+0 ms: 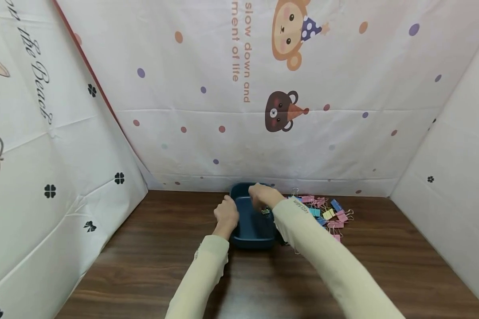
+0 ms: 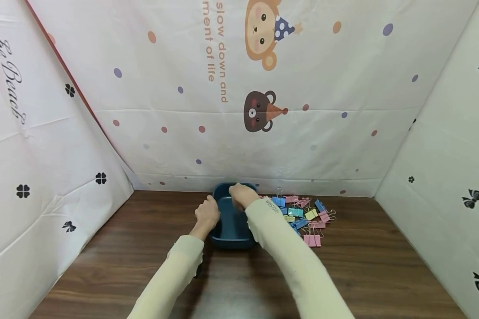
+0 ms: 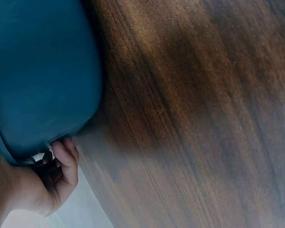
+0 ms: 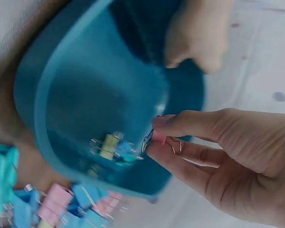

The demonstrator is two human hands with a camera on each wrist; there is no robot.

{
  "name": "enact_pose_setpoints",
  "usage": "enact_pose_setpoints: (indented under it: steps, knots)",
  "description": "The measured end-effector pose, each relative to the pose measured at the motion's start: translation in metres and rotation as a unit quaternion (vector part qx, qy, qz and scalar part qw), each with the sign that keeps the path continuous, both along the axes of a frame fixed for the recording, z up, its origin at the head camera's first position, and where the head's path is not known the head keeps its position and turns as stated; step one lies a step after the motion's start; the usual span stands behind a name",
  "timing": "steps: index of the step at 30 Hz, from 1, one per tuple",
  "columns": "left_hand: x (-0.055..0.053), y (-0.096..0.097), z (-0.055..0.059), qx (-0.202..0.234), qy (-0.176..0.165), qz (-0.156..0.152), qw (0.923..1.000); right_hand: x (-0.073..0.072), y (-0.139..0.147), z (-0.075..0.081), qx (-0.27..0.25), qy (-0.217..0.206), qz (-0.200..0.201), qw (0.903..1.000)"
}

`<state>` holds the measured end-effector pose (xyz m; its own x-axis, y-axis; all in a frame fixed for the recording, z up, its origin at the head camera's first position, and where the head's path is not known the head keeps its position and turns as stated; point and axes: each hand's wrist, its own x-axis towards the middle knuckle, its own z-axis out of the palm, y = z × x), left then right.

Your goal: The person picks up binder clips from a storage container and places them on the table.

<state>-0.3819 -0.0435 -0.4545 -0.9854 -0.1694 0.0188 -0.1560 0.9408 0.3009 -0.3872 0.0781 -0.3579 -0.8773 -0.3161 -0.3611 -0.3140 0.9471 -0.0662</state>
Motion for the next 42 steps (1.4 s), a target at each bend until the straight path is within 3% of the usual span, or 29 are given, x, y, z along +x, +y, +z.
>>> enact_pose_setpoints:
  steps: [5, 12, 21, 31, 42]
  knots:
    - [0.003, 0.002, -0.001, -0.004, -0.001, -0.003, 1.0, 0.026, 0.02, 0.02, -0.063, 0.06, 0.051, 0.9949]
    - [0.001, 0.0, 0.0, -0.004, -0.004, -0.008, 1.0, 0.07, 0.066, 0.028, -0.121, 0.177, 0.116, 0.9698]
    - [-0.002, -0.002, 0.002, 0.007, -0.011, -0.009, 0.9999, 0.105, 0.136, -0.003, -0.189, 0.223, 0.122, 0.9486]
    - [0.0, -0.002, 0.003, 0.008, -0.017, -0.013, 0.9997, 0.135, 0.173, -0.038, -0.212, 0.218, 0.078, 0.9495]
    - [0.001, -0.001, 0.002, 0.012, -0.01, -0.015, 0.9998, 0.133, 0.186, -0.073, -0.224, 0.18, 0.045, 0.9567]
